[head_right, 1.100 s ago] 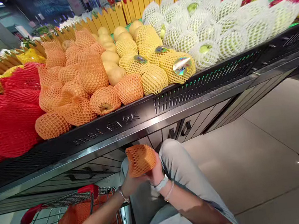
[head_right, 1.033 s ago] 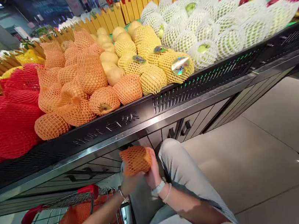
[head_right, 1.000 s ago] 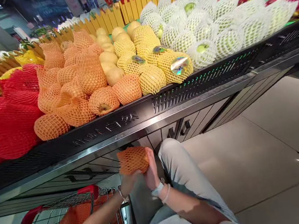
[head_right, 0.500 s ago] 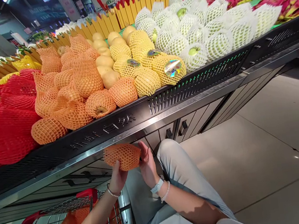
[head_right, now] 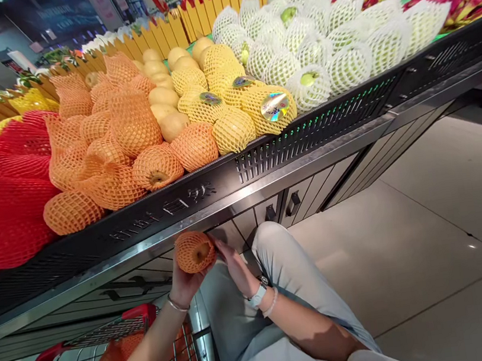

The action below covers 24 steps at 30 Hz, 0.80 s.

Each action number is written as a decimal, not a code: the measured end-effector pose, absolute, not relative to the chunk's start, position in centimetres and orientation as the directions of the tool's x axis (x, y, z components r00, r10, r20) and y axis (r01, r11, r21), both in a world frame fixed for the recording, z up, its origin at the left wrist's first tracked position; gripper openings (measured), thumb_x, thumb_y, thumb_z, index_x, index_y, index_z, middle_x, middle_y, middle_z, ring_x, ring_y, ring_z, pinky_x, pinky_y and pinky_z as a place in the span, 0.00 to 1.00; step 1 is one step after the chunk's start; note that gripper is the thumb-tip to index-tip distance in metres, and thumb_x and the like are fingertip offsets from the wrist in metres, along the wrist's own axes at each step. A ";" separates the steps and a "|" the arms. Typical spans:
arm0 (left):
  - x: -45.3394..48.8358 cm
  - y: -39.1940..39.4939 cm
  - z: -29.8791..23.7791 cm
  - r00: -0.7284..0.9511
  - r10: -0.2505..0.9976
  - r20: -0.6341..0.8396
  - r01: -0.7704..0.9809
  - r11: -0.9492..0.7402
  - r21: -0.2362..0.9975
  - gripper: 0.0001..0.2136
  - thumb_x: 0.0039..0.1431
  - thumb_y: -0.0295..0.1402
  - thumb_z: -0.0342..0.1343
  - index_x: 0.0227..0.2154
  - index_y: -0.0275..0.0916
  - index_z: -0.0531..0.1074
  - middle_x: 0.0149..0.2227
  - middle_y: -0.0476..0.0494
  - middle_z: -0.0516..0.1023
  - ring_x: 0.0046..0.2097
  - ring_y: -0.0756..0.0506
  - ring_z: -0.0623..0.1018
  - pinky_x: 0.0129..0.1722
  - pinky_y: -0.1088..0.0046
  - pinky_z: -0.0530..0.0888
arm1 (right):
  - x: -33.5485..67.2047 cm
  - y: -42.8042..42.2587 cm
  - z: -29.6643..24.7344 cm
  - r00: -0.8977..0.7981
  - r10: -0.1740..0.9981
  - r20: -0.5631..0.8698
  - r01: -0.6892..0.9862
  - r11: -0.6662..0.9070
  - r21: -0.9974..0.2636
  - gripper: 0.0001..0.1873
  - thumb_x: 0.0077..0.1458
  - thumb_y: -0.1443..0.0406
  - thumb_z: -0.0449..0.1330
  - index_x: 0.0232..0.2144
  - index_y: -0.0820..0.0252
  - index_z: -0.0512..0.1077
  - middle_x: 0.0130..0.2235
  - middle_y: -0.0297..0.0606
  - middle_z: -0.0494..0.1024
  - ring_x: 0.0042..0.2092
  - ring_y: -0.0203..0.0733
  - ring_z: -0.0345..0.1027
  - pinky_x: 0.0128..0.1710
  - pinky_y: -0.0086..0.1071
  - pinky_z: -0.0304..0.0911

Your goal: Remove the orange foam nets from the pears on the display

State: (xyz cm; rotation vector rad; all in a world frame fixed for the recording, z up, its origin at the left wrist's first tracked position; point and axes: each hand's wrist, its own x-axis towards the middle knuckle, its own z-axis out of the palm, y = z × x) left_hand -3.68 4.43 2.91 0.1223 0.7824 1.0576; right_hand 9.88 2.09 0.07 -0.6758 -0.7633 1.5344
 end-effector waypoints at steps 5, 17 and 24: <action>-3.9 4.6 3.0 0.369 0.803 -0.469 -0.755 0.553 0.353 0.27 0.65 0.47 0.40 0.60 0.34 0.60 0.44 0.35 0.79 0.46 0.39 0.78 0.50 0.56 0.72 | 10.5 1.4 0.3 0.062 0.981 0.186 -0.341 0.196 -0.920 0.25 0.63 0.52 0.48 0.61 0.48 0.60 0.64 0.34 0.58 0.66 0.42 0.47 0.67 0.44 0.42; -1.4 1.4 1.5 0.208 0.977 -0.047 -0.445 0.137 0.885 0.40 0.41 0.56 0.63 0.58 0.52 0.60 0.63 0.44 0.62 0.65 0.40 0.59 0.63 0.62 0.58 | 9.1 2.9 1.7 0.334 0.939 -0.079 -0.683 0.183 -0.707 0.22 0.60 0.51 0.50 0.52 0.51 0.66 0.57 0.34 0.69 0.58 0.43 0.61 0.59 0.39 0.56; -0.5 0.3 1.0 0.147 0.983 0.109 -0.168 -0.084 0.982 0.55 0.42 0.49 0.67 0.66 0.48 0.35 0.68 0.35 0.45 0.68 0.38 0.50 0.66 0.61 0.51 | 9.7 2.0 2.0 -0.037 0.913 -0.406 -0.914 -0.196 -0.357 0.21 0.53 0.50 0.53 0.41 0.56 0.73 0.42 0.36 0.79 0.47 0.46 0.72 0.51 0.41 0.65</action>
